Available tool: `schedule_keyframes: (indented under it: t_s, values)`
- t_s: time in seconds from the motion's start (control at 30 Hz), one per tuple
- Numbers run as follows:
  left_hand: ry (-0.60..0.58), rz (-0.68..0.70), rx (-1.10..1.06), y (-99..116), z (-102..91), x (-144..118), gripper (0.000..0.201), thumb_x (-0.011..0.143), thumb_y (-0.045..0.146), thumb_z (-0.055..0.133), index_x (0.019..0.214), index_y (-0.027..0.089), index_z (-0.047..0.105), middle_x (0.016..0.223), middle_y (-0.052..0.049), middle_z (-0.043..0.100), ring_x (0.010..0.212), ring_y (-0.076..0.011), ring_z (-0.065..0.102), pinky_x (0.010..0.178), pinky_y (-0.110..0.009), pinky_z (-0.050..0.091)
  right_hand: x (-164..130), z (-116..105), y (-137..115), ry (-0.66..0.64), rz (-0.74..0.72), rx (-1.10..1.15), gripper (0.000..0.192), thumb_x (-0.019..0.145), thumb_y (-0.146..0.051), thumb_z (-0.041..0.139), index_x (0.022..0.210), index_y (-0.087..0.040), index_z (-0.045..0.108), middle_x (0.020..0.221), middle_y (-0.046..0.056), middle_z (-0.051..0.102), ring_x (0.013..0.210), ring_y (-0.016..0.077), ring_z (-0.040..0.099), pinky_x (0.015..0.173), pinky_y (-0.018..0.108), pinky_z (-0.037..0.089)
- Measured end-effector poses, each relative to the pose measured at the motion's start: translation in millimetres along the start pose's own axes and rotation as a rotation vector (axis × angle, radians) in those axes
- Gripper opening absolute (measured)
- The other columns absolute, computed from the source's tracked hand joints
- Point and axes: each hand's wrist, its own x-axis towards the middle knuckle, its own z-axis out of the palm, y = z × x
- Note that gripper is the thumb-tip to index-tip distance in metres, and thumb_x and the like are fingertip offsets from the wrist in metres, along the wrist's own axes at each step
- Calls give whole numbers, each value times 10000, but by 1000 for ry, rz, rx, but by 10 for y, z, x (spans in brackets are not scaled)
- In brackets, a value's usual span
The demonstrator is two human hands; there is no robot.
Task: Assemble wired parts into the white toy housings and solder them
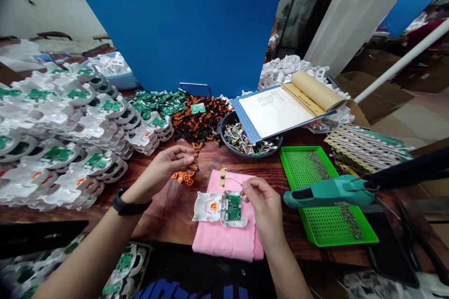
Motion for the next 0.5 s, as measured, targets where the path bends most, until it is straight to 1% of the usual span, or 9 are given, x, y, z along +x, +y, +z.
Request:
schedule_keyframes:
  t_s: [0.07,0.13,0.2,0.3,0.4,0.5]
  values:
    - [-71,-103,-183,16,126,-136,457,553,381,860,856,138,619,745,-16,681,609,-159,670,608,-274,521,9,29,-51,-7,-58,-53,228,751,-392,706,711,-176,647,710,11,586,662,129,529,624,250,436]
    - [-91,-164,-279,14,225,-229,417,513,336,890,776,129,641,716,-5,683,598,-155,673,600,-265,530,5,54,-96,-23,-127,-117,199,763,-365,696,697,-182,651,740,12,585,705,133,540,659,252,439]
    - [-86,-171,-308,4,290,-284,377,512,307,896,747,128,662,721,-4,694,625,-149,678,622,-257,537,-10,69,-127,-51,-188,-174,175,779,-338,682,693,-188,655,766,18,584,753,142,547,679,256,438]
    - [-96,-175,-331,-6,334,-317,336,527,282,894,736,130,680,731,-18,715,645,-134,671,632,-236,526,-36,77,-145,-96,-238,-225,152,799,-316,665,705,-196,664,781,22,584,772,147,546,681,263,431]
    - [-119,-187,-360,-1,346,-331,321,526,267,895,717,134,675,718,-15,715,629,-122,657,609,-222,513,-47,78,-145,-123,-250,-228,152,802,-319,668,708,-199,667,786,21,592,778,146,549,700,269,429]
    - [-136,-205,-368,17,355,-354,288,562,255,880,730,138,678,735,-12,709,642,-115,651,631,-220,520,-44,78,-149,-163,-237,-206,159,803,-331,673,710,-201,670,780,17,600,776,145,553,719,272,431]
